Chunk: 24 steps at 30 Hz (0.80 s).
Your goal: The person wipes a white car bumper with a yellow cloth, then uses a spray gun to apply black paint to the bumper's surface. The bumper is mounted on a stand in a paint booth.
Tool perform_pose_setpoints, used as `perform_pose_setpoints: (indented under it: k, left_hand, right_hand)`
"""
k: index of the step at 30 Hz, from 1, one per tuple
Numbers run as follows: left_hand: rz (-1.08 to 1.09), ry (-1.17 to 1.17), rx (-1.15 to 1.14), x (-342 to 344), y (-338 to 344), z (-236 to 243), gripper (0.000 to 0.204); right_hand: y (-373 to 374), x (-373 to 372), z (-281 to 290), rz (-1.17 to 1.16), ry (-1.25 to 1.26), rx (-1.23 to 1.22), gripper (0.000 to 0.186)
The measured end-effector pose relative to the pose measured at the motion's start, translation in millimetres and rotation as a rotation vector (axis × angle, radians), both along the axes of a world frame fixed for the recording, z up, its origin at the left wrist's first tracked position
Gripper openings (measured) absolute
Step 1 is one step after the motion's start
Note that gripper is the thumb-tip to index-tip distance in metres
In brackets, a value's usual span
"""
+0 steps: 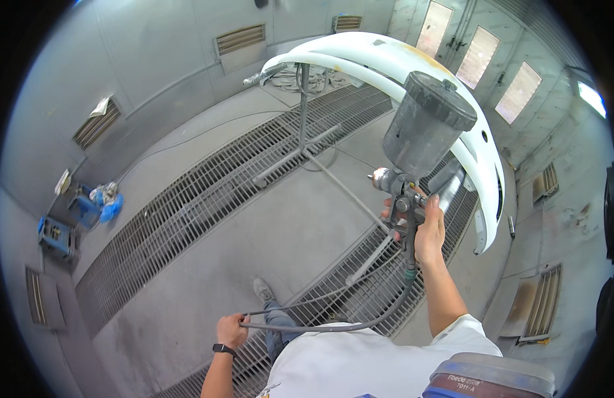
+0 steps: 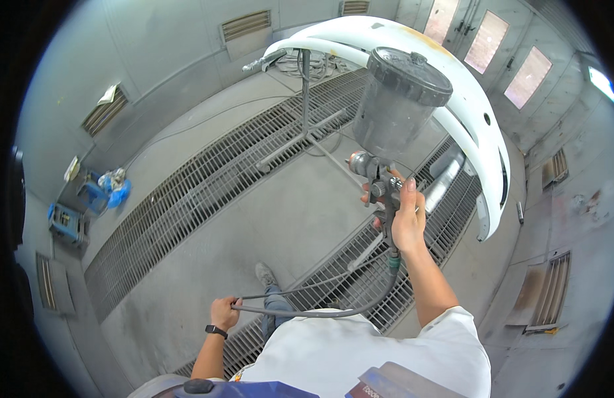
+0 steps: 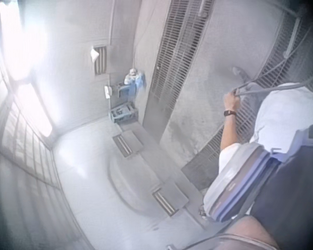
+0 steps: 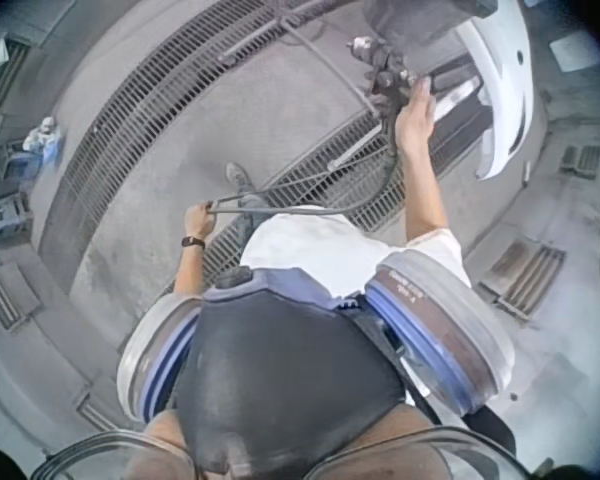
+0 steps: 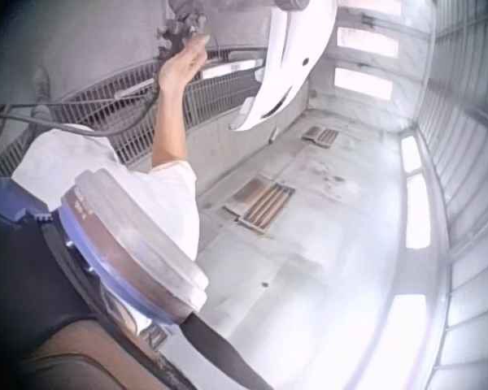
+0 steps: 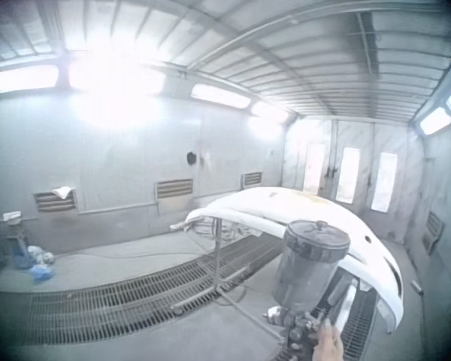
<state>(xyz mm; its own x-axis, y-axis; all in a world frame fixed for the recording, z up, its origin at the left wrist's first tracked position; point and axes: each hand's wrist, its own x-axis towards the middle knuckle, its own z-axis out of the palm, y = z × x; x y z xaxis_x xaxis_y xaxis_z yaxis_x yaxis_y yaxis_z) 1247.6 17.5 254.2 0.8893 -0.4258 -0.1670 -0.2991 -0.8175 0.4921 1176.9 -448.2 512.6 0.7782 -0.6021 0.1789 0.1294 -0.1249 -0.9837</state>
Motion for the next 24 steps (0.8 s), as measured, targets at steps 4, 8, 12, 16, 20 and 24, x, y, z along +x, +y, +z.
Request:
perform_pose_setpoints:
  k: [4,8,12,16,20,24]
  left_hand:
    - [-0.147,0.009,-0.069,166.0,-22.6,-16.2,0.031]
    - [-0.261,0.074,-0.07,308.4,-65.6,-4.1,0.031]
    - [-0.327,0.149,-0.142,412.4,-106.7,-2.6,0.027]
    - [-0.404,0.206,-0.202,491.3,-143.3,-17.7,0.028]
    - [-0.514,0.344,-0.228,554.9,-185.6,1.8,0.031]
    - [-0.708,0.551,-0.246,583.0,-253.8,30.7,0.034]
  right_hand:
    - [20.1,106.4,1.1,-0.104,0.038,-0.106,0.084]
    - [19.4,194.1,11.7,-0.206,0.04,-0.119,0.08]
    - [-0.6,271.7,5.4,-0.297,0.015,-0.128,0.073]
    - [-34.0,355.7,-14.5,-0.353,0.01,-0.095,0.068]
    - [-67.3,428.0,-2.9,-0.291,0.077,-0.087,0.067]
    - [-89.0,442.7,39.4,-0.292,0.177,-0.019,0.075]
